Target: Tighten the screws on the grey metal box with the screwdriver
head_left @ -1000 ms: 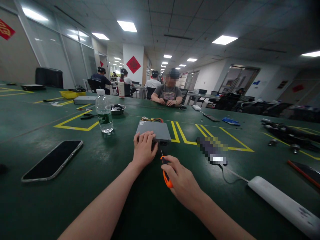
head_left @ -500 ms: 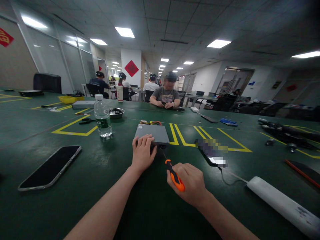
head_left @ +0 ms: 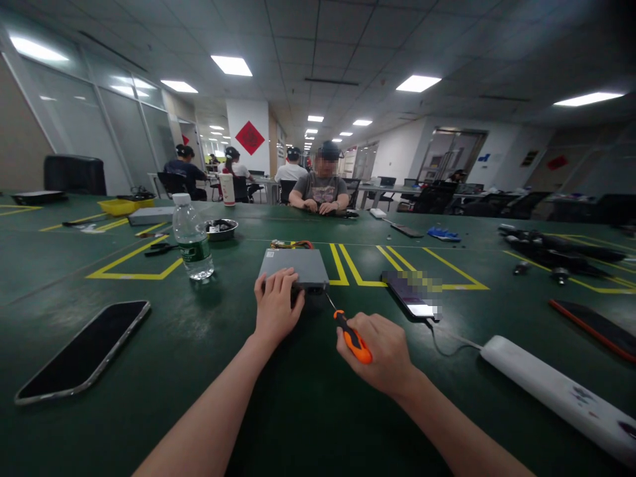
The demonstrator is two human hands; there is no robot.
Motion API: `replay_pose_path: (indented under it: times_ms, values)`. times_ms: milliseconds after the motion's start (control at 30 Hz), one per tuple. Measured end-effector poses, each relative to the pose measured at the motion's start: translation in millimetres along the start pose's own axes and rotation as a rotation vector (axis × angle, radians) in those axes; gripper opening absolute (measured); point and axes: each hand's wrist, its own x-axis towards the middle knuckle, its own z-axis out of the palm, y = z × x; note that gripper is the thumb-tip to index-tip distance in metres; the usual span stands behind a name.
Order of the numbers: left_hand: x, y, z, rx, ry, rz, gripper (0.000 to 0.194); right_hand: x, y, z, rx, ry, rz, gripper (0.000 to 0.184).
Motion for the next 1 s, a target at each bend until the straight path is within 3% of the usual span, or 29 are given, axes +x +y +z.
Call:
replay_pose_path:
  times_ms: [300,433,567,700,833,1000]
  values:
    - [0.2,0.3,1.4,-0.002,0.007,-0.005,0.025,2.1,-2.0,0.7,0.03,0.007,0.091,0.006]
    - [0.0,0.4,0.6,-0.007,0.006,-0.001,0.025,-0.4,-2.5,6.0,0.114,0.097,-0.007,0.017]
    - [-0.2,-0.6,0.6,0.001,-0.003,0.003,0.025,-3.6,3.7,2.6,0.042,0.101,-0.082,0.018]
    - [-0.3,-1.3,0.6,0.0,-0.006,0.006,0.026,0.0,0.0,-11.1,-0.176,0.008,-0.124,0.009]
    - [-0.4,-1.3,-0.5,-0.007,-0.002,0.003,0.026,3.1,-22.4,-18.0,-0.293,-0.1,-0.01,0.024]
    - [-0.6,-2.0,-1.7,-0.008,0.0,0.004,0.025,2.4,-37.0,-16.5,-0.376,-0.139,-0.017,0.024]
